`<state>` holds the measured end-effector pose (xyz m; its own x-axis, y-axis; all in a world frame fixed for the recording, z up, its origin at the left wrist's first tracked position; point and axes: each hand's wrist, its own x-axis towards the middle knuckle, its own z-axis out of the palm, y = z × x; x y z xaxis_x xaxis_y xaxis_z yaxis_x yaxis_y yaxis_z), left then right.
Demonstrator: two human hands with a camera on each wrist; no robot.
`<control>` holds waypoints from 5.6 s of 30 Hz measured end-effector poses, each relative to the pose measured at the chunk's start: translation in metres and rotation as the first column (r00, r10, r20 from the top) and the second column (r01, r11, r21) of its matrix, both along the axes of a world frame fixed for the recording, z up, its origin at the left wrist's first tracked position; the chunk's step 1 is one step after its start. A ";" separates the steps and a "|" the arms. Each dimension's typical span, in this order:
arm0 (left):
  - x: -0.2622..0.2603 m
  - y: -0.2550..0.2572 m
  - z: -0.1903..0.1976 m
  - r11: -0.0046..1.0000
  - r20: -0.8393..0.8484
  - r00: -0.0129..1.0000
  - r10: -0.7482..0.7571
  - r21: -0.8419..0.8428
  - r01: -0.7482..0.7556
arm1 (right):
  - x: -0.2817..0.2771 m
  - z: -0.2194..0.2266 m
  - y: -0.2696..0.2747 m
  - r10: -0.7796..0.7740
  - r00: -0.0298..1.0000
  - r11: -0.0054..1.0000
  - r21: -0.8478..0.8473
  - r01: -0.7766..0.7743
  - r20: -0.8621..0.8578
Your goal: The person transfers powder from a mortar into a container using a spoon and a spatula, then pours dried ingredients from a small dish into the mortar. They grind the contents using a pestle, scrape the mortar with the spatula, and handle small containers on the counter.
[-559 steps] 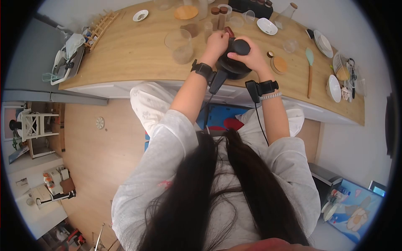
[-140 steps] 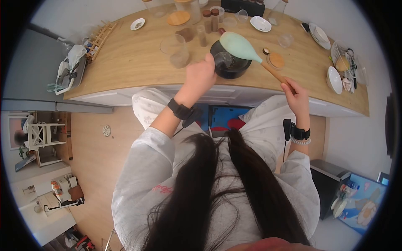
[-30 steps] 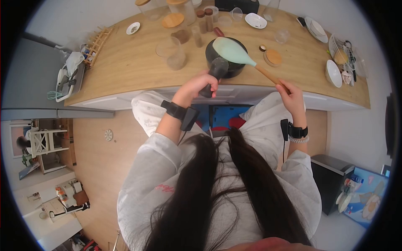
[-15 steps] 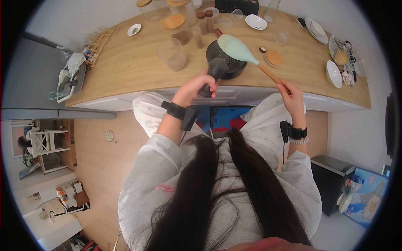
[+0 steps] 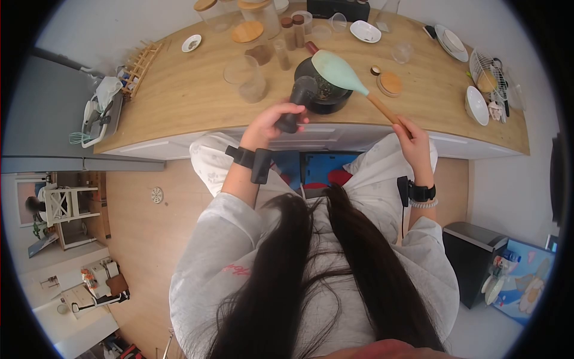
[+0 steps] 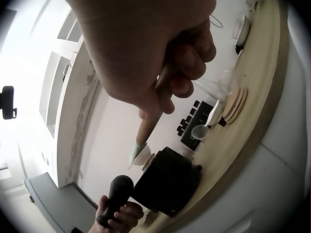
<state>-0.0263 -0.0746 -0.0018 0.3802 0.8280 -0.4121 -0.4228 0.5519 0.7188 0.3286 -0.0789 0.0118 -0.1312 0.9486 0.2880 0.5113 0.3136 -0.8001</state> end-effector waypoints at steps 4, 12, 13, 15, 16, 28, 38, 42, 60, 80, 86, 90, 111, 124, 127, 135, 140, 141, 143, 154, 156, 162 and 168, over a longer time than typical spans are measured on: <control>-0.004 0.002 0.003 0.995 0.047 0.994 0.097 0.002 -0.097 | -0.002 0.005 -0.002 0.026 0.999 0.999 -0.043 -0.027 -0.023; -0.019 0.002 0.003 0.999 0.033 0.999 0.038 0.014 -0.039 | -0.005 0.002 0.002 0.033 0.997 0.999 -0.038 -0.036 -0.070; -0.019 0.003 0.003 0.999 0.017 0.999 0.040 -0.003 -0.040 | -0.006 0.003 0.001 0.038 0.996 0.999 -0.031 -0.041 -0.076; -0.018 0.004 0.005 0.999 0.003 0.999 0.041 -0.024 -0.041 | -0.008 0.001 0.001 0.039 0.996 0.998 -0.041 -0.043 -0.085; -0.018 0.004 0.007 0.999 0.035 0.999 0.021 -0.028 -0.020 | -0.008 0.001 0.001 0.040 0.995 0.998 -0.048 -0.045 -0.094; -0.020 0.009 0.002 0.998 0.135 0.991 -0.005 -0.061 0.013 | -0.009 -0.005 0.007 0.014 1.000 1.000 -0.014 -0.014 0.008; -0.023 0.010 -0.008 0.988 0.203 0.976 0.082 -0.146 -0.053 | -0.009 -0.002 0.005 0.012 1.000 1.000 0.012 -0.013 0.027; -0.024 0.013 -0.005 0.975 0.256 0.961 0.109 -0.216 -0.053 | -0.012 0.010 0.002 -0.018 0.991 0.999 0.041 0.012 0.135; -0.037 0.023 -0.022 0.913 0.260 0.912 0.316 -0.346 -0.218 | -0.018 0.008 -0.004 -0.007 0.995 0.998 0.056 0.001 0.097; -0.024 0.010 0.011 0.886 0.191 0.908 0.374 -0.363 -0.288 | -0.024 0.013 -0.010 -0.074 0.985 0.985 0.165 0.049 0.155; -0.021 0.007 0.015 0.896 0.166 0.914 0.369 -0.324 -0.303 | -0.020 0.009 -0.010 0.001 0.997 0.996 0.088 -0.007 0.074; -0.022 0.007 0.014 0.907 0.210 0.911 0.356 -0.312 -0.283 | -0.020 0.003 -0.006 -0.030 0.997 0.995 0.093 0.024 0.067; -0.028 0.004 0.020 0.946 0.285 0.908 0.308 -0.191 -0.262 | -0.014 0.003 -0.003 0.005 0.998 0.997 0.079 -0.010 0.066; -0.021 0.008 0.024 0.950 0.081 0.952 0.295 -0.129 -0.283 | -0.006 -0.009 0.005 -0.070 0.996 0.996 0.063 0.066 0.060; -0.022 0.006 0.024 0.947 0.074 0.953 0.294 -0.161 -0.280 | -0.001 -0.009 0.008 -0.079 0.997 0.992 0.099 0.077 0.014; -0.026 0.008 0.022 0.951 0.165 0.959 0.229 -0.250 -0.184 | -0.003 0.000 0.002 -0.032 0.998 0.998 0.057 0.029 0.058; -0.026 0.011 0.019 0.939 0.188 0.948 0.256 -0.282 -0.197 | -0.003 0.007 0.001 -0.049 0.995 0.999 0.021 0.047 0.081; -0.026 0.011 0.019 0.939 0.188 0.948 0.256 -0.283 -0.197 | -0.002 0.005 0.000 -0.027 0.997 0.999 0.042 0.023 0.078; -0.026 0.011 0.018 0.938 0.183 0.947 0.265 -0.278 -0.209 | -0.003 0.004 -0.001 -0.004 0.997 0.998 0.062 -0.001 0.077; -0.014 0.011 0.018 0.937 -0.158 0.926 0.342 -0.009 -0.348 | -0.004 -0.004 0.003 -0.005 0.996 0.999 0.046 0.001 0.086; -0.012 0.011 0.017 0.922 -0.206 0.898 0.388 0.079 -0.380 | -0.004 -0.005 0.003 -0.004 0.997 0.999 0.053 0.000 0.078; -0.006 0.009 0.024 0.892 -0.265 0.851 0.453 0.154 -0.426 | 0.001 -0.005 0.004 -0.074 0.994 0.994 0.091 0.067 0.080; -0.003 0.011 0.029 0.880 -0.340 0.812 0.474 0.160 -0.447 | -0.004 0.000 0.000 -0.014 0.999 0.999 0.030 0.012 0.040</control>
